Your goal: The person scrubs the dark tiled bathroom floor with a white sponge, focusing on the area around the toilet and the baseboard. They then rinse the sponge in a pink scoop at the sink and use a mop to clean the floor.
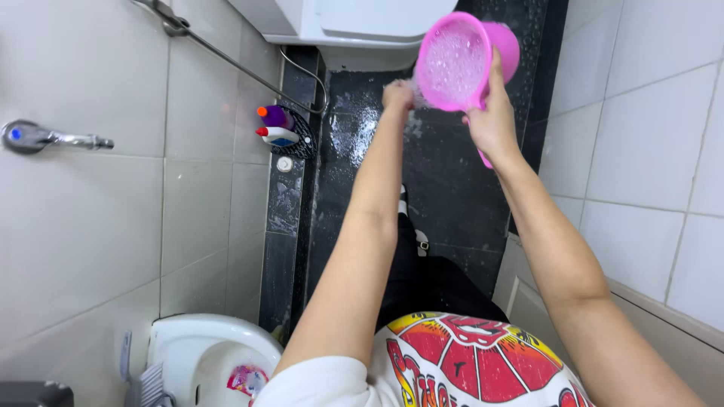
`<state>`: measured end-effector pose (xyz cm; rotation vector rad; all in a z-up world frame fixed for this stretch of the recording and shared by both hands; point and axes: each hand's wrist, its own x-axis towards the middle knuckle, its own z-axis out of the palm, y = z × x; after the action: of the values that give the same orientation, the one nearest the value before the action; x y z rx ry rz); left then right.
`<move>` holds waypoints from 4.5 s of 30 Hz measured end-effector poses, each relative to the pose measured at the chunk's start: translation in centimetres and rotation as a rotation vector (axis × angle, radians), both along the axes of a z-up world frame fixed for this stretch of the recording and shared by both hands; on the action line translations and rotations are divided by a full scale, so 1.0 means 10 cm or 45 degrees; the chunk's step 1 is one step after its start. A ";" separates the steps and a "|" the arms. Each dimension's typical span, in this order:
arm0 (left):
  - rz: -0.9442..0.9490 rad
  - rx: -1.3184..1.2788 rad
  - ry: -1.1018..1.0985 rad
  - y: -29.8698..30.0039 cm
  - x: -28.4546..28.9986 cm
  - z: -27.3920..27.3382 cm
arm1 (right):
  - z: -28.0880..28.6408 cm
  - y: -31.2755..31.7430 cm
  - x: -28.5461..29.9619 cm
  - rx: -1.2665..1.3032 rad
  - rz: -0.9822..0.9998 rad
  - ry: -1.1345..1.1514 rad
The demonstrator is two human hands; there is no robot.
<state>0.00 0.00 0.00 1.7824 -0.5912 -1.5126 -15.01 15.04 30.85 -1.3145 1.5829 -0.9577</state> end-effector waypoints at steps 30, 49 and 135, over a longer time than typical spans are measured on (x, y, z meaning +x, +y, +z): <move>-0.407 0.022 0.024 -1.95 -3.00 0.23 | -0.44 -1.95 -2.73 -0.306 -0.084 0.666; -0.235 -0.338 0.119 -1.78 -2.65 0.41 | -0.30 -1.82 -2.46 -0.494 -0.001 0.707; 0.999 -0.264 -1.214 7.28 5.62 1.97 | -0.80 5.23 5.16 0.566 1.675 0.058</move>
<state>56.21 72.83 19.66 2.1334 -0.3638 -0.0327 36.60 67.30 22.89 -1.6081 0.5784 0.2327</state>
